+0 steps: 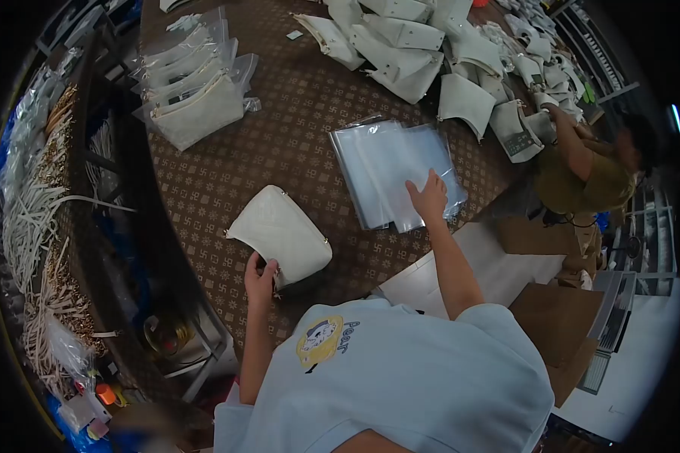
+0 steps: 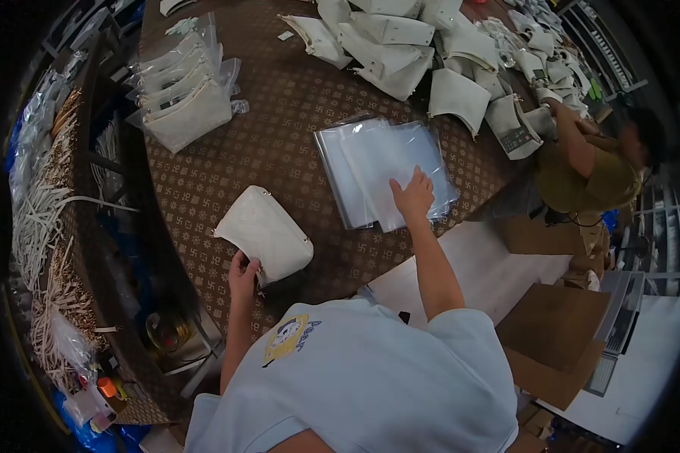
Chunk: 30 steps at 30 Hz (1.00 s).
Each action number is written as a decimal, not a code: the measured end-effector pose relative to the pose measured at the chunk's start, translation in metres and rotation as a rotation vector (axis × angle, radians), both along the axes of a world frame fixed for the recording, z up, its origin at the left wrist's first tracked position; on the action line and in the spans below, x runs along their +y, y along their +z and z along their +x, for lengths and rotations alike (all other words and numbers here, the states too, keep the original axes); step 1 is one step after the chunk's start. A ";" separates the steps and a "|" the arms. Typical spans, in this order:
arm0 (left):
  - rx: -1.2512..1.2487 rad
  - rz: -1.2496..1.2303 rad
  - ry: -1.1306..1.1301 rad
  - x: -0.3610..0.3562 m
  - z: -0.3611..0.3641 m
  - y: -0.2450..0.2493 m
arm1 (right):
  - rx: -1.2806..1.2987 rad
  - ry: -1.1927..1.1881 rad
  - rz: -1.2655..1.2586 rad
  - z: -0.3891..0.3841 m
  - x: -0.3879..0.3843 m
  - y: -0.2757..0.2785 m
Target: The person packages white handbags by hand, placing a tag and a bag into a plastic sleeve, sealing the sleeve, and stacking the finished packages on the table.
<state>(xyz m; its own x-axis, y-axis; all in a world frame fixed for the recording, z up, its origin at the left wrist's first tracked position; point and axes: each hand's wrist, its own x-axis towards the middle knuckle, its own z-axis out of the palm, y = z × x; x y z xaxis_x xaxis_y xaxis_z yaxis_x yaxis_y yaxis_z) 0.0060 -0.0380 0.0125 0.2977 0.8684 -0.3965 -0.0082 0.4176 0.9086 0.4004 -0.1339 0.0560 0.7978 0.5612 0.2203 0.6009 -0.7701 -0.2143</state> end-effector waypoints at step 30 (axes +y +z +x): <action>-0.656 -0.381 0.054 0.010 0.027 0.102 | 0.639 1.217 0.398 -0.153 0.044 0.104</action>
